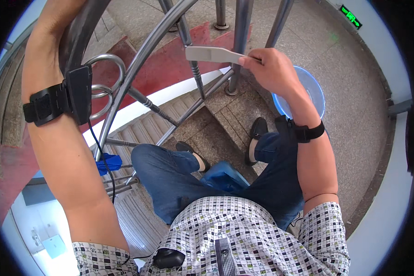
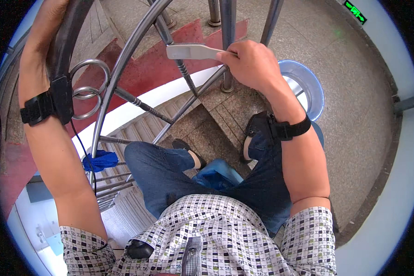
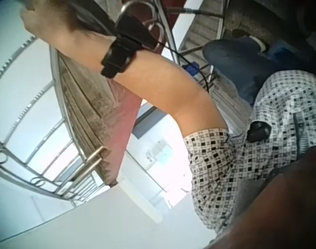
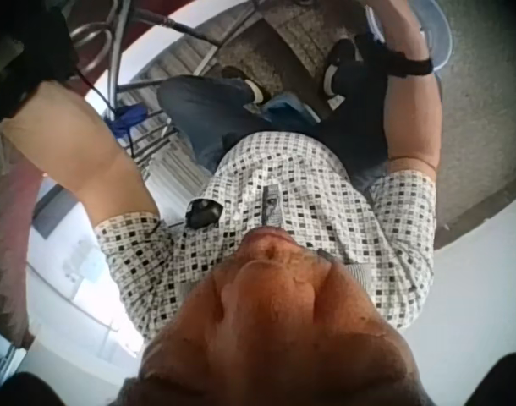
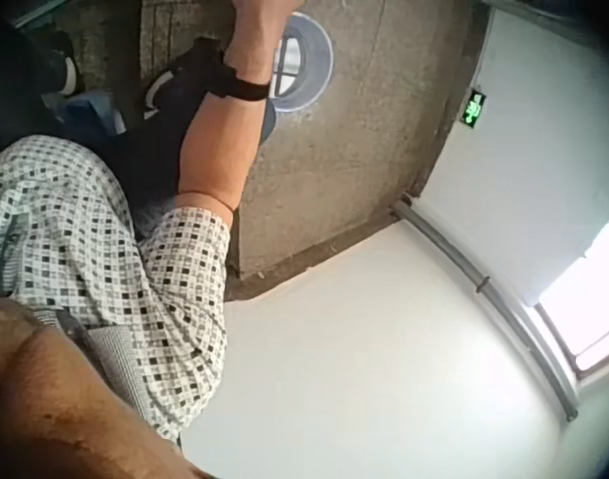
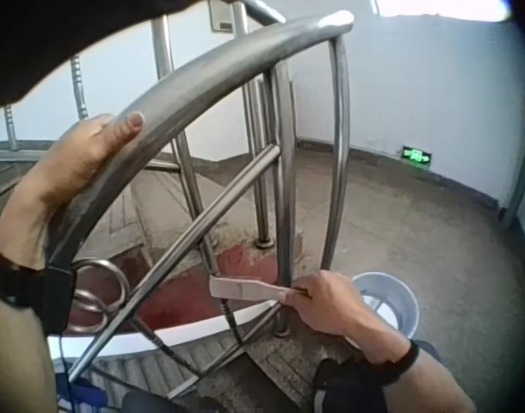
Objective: The recorder is cleaning a stainless steel stair railing and the concrete stairs using a brush and sandpaper.
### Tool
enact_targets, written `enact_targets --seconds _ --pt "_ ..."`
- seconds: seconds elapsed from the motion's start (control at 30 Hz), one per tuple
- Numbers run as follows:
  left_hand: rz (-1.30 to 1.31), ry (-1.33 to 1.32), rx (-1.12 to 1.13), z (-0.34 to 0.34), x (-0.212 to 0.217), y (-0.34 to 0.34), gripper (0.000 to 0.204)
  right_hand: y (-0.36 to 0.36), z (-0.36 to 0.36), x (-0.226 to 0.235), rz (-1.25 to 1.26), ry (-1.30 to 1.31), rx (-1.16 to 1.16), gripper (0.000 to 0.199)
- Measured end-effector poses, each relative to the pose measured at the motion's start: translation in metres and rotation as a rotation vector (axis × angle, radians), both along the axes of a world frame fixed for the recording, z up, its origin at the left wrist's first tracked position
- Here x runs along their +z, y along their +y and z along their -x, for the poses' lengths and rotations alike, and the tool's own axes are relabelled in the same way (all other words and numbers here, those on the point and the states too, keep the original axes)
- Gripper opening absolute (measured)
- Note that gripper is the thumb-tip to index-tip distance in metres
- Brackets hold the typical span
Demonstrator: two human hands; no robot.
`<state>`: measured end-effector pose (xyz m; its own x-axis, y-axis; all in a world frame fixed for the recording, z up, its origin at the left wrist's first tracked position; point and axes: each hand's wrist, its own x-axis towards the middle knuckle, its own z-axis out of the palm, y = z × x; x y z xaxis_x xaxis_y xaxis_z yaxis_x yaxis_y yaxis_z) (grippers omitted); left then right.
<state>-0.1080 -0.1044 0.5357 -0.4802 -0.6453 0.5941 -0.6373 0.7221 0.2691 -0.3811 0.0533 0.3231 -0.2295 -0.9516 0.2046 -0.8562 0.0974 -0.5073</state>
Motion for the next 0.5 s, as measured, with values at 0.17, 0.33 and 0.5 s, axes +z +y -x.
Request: enact_targets --seconds 0.17,0.33,0.5 --pt "-0.017 0.009 -0.047 0.007 -0.001 0.001 0.086 -0.015 -0.005 -0.003 -0.016 0.041 0.014 0.036" --pt "-0.082 -0.023 0.016 0.009 0.002 0.010 0.085 -0.034 -0.029 -0.016 0.030 0.009 0.044 0.036" --pt "-0.126 0.018 0.065 0.016 -0.009 0.002 0.085 -0.024 -0.028 -0.022 -0.014 -0.031 -0.004 0.037"
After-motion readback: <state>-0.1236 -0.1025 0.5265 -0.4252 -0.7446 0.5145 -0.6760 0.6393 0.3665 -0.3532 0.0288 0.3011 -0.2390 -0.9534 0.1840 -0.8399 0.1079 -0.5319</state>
